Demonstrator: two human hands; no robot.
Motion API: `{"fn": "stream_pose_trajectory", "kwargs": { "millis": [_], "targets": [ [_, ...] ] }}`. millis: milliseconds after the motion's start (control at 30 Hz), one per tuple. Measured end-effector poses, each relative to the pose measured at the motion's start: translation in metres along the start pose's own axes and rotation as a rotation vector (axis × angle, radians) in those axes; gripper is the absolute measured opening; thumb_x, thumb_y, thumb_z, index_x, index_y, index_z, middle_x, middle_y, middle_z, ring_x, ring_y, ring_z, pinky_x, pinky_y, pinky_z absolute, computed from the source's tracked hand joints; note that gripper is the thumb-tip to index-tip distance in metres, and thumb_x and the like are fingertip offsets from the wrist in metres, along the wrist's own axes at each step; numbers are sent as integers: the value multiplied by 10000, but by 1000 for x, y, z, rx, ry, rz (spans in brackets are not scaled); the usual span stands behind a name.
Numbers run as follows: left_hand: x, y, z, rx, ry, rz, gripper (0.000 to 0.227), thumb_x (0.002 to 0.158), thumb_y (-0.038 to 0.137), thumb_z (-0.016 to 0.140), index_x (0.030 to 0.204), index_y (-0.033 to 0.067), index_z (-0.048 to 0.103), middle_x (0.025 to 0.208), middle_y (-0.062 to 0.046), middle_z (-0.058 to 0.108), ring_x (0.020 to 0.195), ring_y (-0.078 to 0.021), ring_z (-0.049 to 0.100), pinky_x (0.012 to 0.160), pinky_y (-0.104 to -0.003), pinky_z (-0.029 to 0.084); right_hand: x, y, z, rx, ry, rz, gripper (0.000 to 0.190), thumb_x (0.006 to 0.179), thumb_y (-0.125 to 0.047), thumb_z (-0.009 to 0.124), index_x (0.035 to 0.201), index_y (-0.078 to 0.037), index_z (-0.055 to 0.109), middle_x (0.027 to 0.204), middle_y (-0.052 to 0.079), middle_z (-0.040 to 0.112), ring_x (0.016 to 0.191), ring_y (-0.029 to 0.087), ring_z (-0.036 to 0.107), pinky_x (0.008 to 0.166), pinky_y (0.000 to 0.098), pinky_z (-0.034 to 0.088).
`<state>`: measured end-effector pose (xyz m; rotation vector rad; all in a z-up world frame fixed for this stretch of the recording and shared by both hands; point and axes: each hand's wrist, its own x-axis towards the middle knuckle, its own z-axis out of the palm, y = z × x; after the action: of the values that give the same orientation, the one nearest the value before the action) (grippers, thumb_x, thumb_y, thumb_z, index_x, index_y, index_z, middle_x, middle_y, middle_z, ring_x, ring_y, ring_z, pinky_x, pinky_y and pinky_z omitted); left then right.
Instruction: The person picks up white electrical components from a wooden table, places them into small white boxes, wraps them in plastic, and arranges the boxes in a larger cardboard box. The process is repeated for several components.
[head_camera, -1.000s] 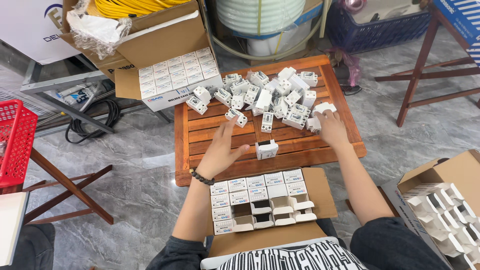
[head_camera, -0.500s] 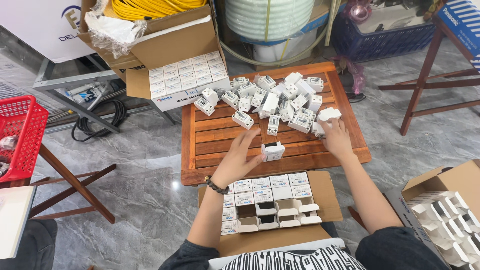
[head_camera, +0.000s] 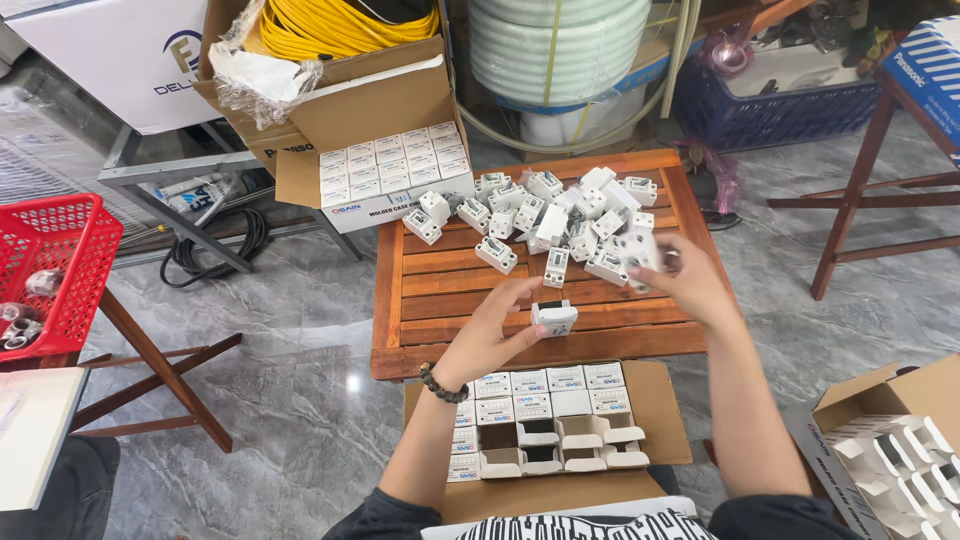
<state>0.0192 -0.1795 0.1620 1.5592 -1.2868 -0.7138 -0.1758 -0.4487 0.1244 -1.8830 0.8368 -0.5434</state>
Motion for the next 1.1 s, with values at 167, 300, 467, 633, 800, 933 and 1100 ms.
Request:
{"fn": "stream_pose_trajectory", "kwargs": {
  "millis": [167, 300, 467, 633, 800, 933, 1100],
  "targets": [
    [2, -4, 5, -111, 1, -24, 792, 923, 270, 785, 1598, 129, 396, 1495, -224, 474, 1457, -418, 432, 1198, -522, 388, -26, -34, 65, 582, -185, -28, 604, 854, -205, 779, 1388, -17, 569, 1244, 121, 633, 1182, 273, 619, 962, 433, 536],
    [-1, -10, 8, -182, 29, -6, 1040, 829, 255, 874, 1652, 113, 255, 1577, -243, 369, 1460, -434, 400, 1194, -528, 396, -41, -31, 119, 878, -296, 56, 508, 919, -190, 702, 1367, -17, 537, 1151, 170, 712, 969, 288, 748, 732, 446, 650],
    [0, -27, 18, -213, 52, -9, 1077, 809, 213, 891, 1664, 122, 242, 1614, -219, 334, 1368, -411, 496, 1074, -478, 529, -52, -14, 144, 960, -298, 102, 477, 1006, -221, 629, 1425, -78, 449, 1124, 158, 713, 898, 248, 773, 620, 397, 681],
    [5, -36, 28, -218, 55, -5, 1076, 775, 113, 917, 1656, 166, 302, 1571, -131, 402, 997, -169, 561, 820, -289, 615, -48, -6, 141, 919, -386, 189, 708, 969, -729, 388, 1345, -154, 561, 1000, 163, 758, 885, 288, 797, 554, 339, 641],
    [8, -39, 37, -289, 49, 38, 983, 747, 74, 926, 1575, 89, 396, 1617, -122, 358, 905, -148, 520, 700, -224, 616, -55, -16, 136, 930, -267, 400, 460, 979, -497, 587, 1144, -74, 663, 853, 154, 738, 706, 258, 772, 456, 327, 593],
    [10, -42, 38, -350, 49, 19, 993, 706, 44, 950, 1554, 83, 435, 1530, -117, 423, 946, -163, 539, 752, -242, 654, -50, 3, 139, 940, -343, 343, 319, 938, -298, 645, 1139, -53, 608, 836, 211, 718, 697, 327, 779, 422, 358, 592],
    [9, -54, 35, -210, 75, 65, 1049, 657, 184, 995, 1553, 107, 454, 1545, -145, 458, 1229, -321, 564, 1022, -467, 547, -52, 8, 138, 905, -430, 223, 459, 888, -209, 677, 1277, -33, 509, 978, 206, 707, 792, 299, 771, 467, 308, 599]
  ]
}}
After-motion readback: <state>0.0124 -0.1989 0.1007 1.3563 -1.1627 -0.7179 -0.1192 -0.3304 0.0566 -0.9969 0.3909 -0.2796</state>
